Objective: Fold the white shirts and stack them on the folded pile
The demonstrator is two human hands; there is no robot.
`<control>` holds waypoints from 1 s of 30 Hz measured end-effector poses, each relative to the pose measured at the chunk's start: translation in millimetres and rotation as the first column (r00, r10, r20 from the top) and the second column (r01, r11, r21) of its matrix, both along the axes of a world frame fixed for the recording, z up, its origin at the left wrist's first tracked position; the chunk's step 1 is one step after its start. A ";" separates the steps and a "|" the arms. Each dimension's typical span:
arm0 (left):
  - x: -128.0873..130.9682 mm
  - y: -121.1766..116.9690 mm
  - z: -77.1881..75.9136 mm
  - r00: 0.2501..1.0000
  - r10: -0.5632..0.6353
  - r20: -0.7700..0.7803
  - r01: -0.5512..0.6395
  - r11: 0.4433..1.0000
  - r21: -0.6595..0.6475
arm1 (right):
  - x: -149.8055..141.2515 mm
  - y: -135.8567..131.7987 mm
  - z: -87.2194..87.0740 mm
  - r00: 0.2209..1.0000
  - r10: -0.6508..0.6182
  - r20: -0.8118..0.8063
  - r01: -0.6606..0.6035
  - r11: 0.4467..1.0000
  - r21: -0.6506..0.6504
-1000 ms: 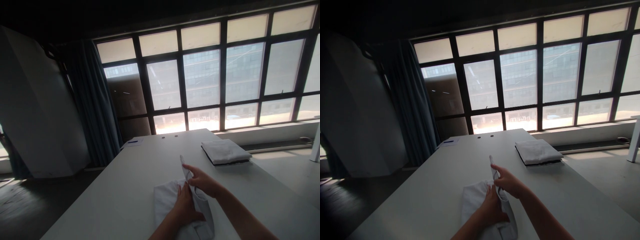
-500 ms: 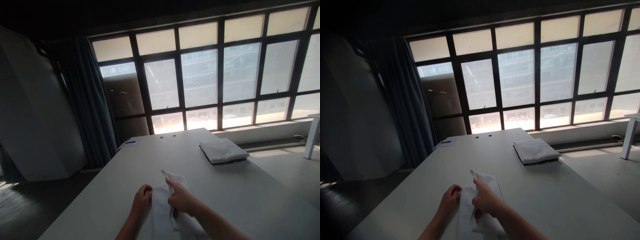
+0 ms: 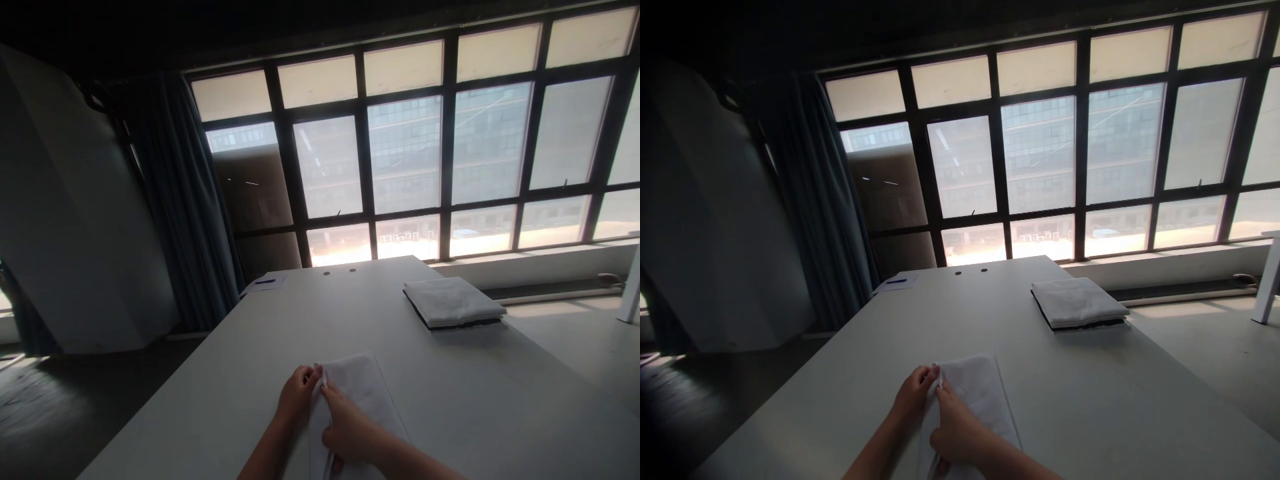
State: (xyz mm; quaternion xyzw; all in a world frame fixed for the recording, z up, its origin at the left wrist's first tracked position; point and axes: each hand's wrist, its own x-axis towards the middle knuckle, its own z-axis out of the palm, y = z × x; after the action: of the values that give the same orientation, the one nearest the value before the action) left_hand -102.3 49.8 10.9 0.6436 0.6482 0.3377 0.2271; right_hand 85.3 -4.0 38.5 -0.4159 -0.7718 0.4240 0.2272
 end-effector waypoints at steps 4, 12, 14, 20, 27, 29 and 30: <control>-0.5 5.2 0.1 1.000 0.005 0.000 -0.005 1.000 -0.018 | -12.4 2.5 -3.1 0.998 0.018 0.061 -0.016 0.999 -0.047; 1.1 5.7 -3.7 0.997 0.061 -0.053 -0.061 0.998 -0.003 | -7.2 -4.2 0.0 0.986 0.164 -0.039 -0.168 0.974 -0.155; -0.2 3.2 -1.7 0.997 0.055 -0.051 -0.055 0.999 -0.001 | 2.7 8.1 8.8 0.993 0.110 -0.039 -0.114 0.986 -0.124; 0.2 -7.2 4.4 0.997 0.045 -0.067 -0.043 0.999 0.032 | 71.2 82.8 23.2 0.923 -0.384 0.024 0.361 0.887 0.290; -2.0 -7.1 -1.4 0.991 0.078 -0.106 -0.066 0.992 0.108 | 106.1 107.9 -15.4 0.891 -0.405 0.203 0.340 0.895 0.289; -3.7 -5.1 -4.4 0.989 0.082 -0.126 -0.065 0.988 0.137 | 101.1 106.4 -21.8 0.877 -0.422 0.229 0.342 0.884 0.317; -4.1 -4.2 -5.5 0.987 0.081 -0.139 -0.059 0.986 0.153 | 98.8 105.5 -23.6 0.871 -0.429 0.241 0.340 0.879 0.334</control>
State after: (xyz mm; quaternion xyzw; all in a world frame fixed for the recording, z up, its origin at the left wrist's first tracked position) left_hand -106.4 45.6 5.4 0.6582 0.6584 0.3451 0.1188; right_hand 184.2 101.5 15.0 -0.5869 -0.7503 0.1857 0.2412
